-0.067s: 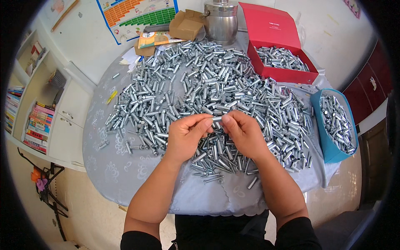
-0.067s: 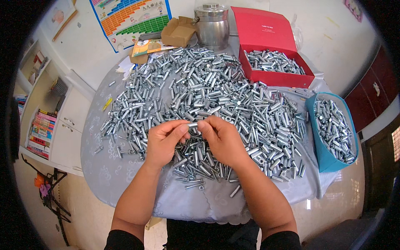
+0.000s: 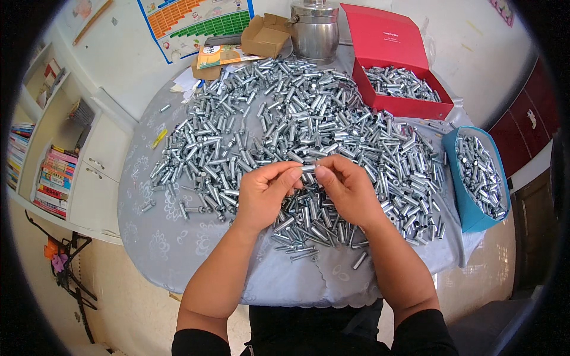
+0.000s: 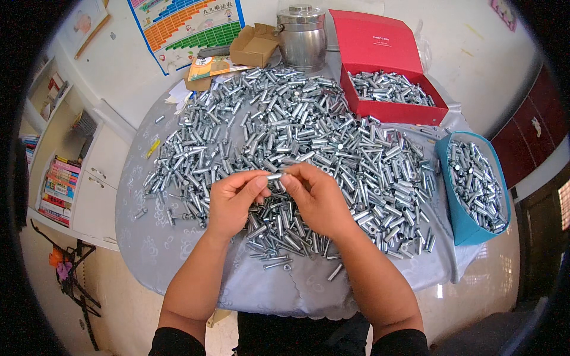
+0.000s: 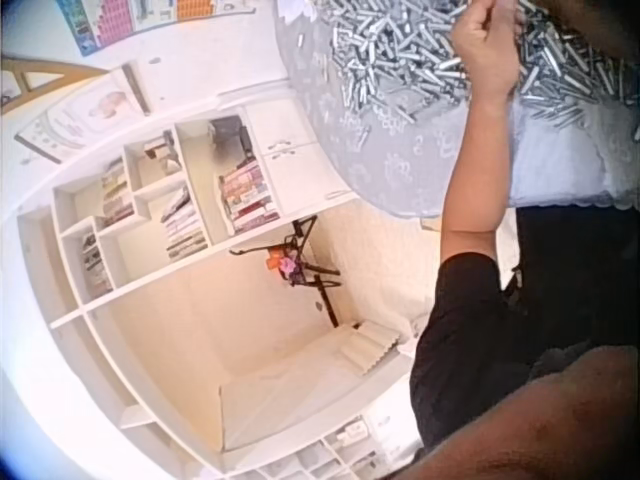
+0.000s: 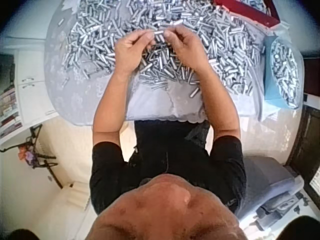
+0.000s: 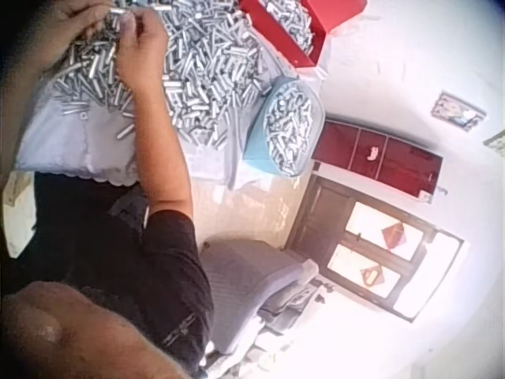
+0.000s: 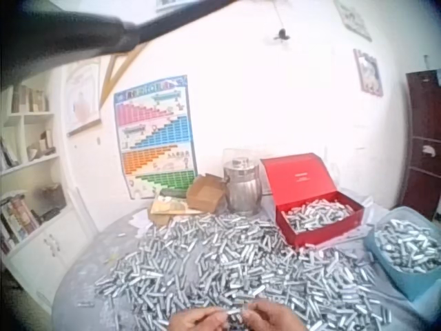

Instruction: The person sits at a table covered with a large pile of metal fasteners and washers. They repeatedly pick up individual fasteners and washers, insert the washers into the fasteners, and place the assembled units back onto the table.

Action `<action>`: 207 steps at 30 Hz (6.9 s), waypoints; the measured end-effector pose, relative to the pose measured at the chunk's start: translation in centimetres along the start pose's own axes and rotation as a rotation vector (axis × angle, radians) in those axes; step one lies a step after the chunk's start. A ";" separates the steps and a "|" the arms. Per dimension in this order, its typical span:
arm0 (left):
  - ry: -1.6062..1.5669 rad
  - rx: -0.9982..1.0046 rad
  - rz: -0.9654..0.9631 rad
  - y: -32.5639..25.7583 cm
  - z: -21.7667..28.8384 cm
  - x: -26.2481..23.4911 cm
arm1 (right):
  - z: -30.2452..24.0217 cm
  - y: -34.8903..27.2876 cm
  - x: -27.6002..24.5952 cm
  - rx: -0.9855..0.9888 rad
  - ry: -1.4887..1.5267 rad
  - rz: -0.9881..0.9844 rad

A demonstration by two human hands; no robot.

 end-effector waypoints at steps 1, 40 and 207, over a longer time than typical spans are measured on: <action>-0.017 0.000 0.001 0.0 -0.2 -0.1 | 0.0 0.1 0.2 -0.028 0.080 0.017; -0.039 -0.024 -0.004 0.1 -0.8 0.0 | 0.9 0.0 0.0 0.117 0.268 -0.010; 0.784 0.200 0.117 -0.4 4.4 -3.2 | 0.9 -1.0 -2.8 0.004 0.269 0.397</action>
Point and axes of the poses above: each hand's wrist, its own y-axis towards the middle knuckle, its own x-axis out of the palm, z = x × y, the point moved 8 cm from there along y, towards the middle knuckle, and after that the axes turned 15 degrees about -z, right-handed, at the moved point
